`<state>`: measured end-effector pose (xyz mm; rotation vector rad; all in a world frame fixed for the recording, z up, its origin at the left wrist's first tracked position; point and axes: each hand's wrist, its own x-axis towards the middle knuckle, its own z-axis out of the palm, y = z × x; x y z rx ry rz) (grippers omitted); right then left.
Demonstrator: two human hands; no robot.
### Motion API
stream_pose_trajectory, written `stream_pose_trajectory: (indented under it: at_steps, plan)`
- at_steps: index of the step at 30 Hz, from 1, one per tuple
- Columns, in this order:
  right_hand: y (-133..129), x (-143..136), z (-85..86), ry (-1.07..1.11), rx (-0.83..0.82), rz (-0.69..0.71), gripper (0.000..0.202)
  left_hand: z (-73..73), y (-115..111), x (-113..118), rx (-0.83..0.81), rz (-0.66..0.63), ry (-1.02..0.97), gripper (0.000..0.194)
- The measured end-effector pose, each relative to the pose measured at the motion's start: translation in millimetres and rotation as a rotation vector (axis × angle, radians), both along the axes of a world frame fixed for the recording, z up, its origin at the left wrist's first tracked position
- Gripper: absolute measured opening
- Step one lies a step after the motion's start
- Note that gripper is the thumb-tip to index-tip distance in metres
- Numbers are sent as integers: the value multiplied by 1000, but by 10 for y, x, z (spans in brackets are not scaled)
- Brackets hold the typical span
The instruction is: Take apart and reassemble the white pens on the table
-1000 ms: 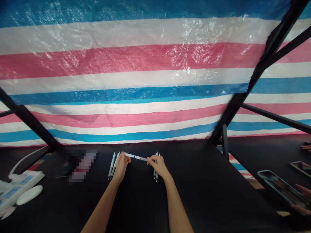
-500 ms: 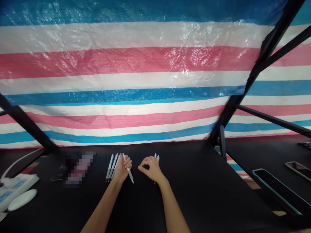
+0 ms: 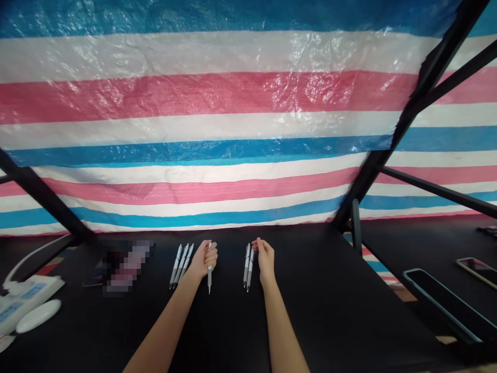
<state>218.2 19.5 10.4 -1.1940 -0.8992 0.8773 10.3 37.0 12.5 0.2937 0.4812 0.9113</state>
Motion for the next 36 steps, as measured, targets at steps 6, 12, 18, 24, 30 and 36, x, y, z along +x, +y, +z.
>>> stream_pose_trajectory:
  at_steps: [6, 12, 18, 24, 30, 36]
  plan:
    - [26, 45, -31, 97, -13, -28, 41, -49, 11, -12, -7, -22, -55, 39]
    - [12, 23, 9, 269, -6, -71, 37, -95, 8, -42, -7, -92, -198, 39]
    - [-12, 13, 47, 321, -23, -72, 34, -90, 1, -47, -19, -95, -233, 39]
    - [-11, 19, 34, 311, -18, -59, 33, -70, -8, -36, -39, -87, -212, 38]
    - [-3, 26, 19, 322, -19, -61, 32, -55, -19, -22, -52, -51, -212, 39]
    - [-4, 28, 19, 333, -22, -61, 32, -40, -30, -14, -69, -52, -212, 42]
